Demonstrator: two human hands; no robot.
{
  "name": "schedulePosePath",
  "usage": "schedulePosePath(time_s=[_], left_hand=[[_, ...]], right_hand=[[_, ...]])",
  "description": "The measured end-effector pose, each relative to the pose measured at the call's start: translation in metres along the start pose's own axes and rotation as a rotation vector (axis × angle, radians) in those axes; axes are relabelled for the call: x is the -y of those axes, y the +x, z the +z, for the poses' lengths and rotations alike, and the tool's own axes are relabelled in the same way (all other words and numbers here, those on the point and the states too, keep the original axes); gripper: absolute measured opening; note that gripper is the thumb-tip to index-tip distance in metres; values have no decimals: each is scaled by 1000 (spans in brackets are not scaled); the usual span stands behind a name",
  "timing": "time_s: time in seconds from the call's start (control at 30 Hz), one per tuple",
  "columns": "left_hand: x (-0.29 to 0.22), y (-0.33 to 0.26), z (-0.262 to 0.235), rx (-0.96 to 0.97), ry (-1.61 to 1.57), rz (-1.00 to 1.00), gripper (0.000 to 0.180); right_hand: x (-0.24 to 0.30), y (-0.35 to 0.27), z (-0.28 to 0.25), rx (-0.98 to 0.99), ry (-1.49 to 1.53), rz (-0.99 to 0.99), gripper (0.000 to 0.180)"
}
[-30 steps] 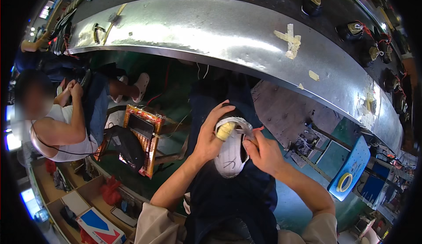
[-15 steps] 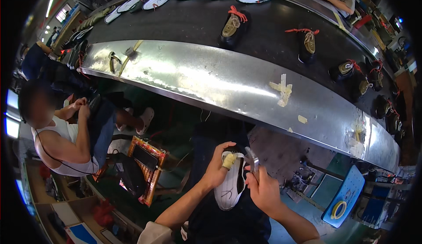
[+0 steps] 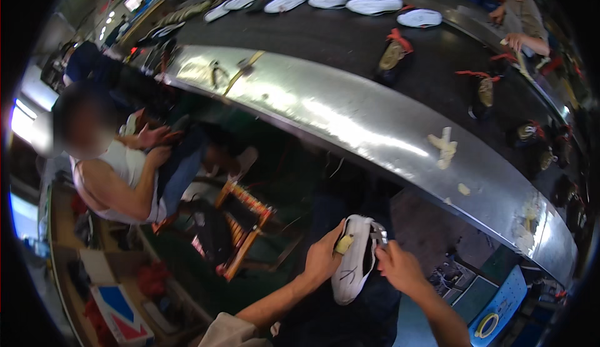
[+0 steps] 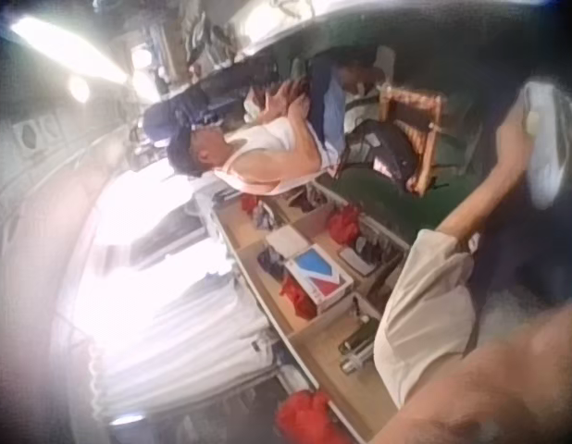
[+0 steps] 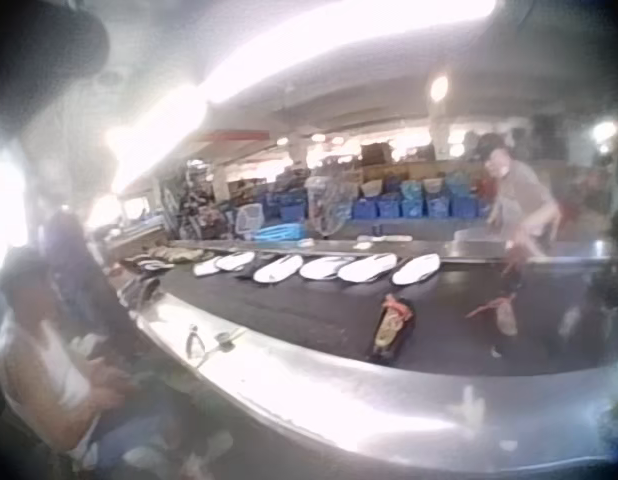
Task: Apply glue or finishing agent to the soles of shoes using a tool, then lace them and place them back on the conveyor belt.
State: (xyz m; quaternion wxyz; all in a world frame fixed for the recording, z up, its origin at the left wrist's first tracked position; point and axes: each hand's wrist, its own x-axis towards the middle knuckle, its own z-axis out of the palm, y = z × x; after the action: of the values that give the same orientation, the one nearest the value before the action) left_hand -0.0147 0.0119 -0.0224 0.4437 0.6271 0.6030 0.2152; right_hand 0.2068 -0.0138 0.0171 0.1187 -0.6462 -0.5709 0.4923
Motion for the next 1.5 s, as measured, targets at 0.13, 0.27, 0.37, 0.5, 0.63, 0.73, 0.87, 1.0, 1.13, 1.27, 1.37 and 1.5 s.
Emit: schedulePosePath(time_s=[0.13, 0.27, 0.37, 0.5, 0.63, 0.73, 0.87, 1.0, 1.13, 1.27, 1.37, 1.5], left_hand=[[21, 16, -11, 98, -154, 277, 66], [-5, 31, -19, 198, -170, 262, 60], [-19, 43, -22, 326, -26, 248, 56], [-15, 40, -30, 303, -46, 298, 59], [-9, 37, -31, 344, -126, 170, 61], [-11, 39, -23, 324, -95, 217, 60], [-13, 33, -24, 322, -149, 139, 58], [-15, 32, -30, 327, -113, 81, 60], [-11, 32, -28, 368, -95, -27, 57], [-12, 21, -23, 383, -397, -56, 47], [2, -29, -19, 176, -825, -335, 56], [23, -61, 19, 308, -1215, -666, 48]], right_hand=[[0, -26, -4, -9, -613, -406, 17], [29, -21, 32, 281, -399, -969, 6], [62, -48, 53, 457, -488, -1056, 9], [42, -39, 4, 217, -707, -776, 15], [20, -16, -22, -22, -970, -657, 17], [22, -11, -15, 37, -962, -746, 13], [22, -7, -1, 365, -475, -585, 19], [22, -13, 0, 225, -611, -695, 19], [11, -17, 12, 295, -559, -703, 16], [17, -53, 9, 148, -641, -543, 15], [33, -72, 7, 117, -780, -387, 14], [24, -60, 9, 41, -865, -480, 16]])
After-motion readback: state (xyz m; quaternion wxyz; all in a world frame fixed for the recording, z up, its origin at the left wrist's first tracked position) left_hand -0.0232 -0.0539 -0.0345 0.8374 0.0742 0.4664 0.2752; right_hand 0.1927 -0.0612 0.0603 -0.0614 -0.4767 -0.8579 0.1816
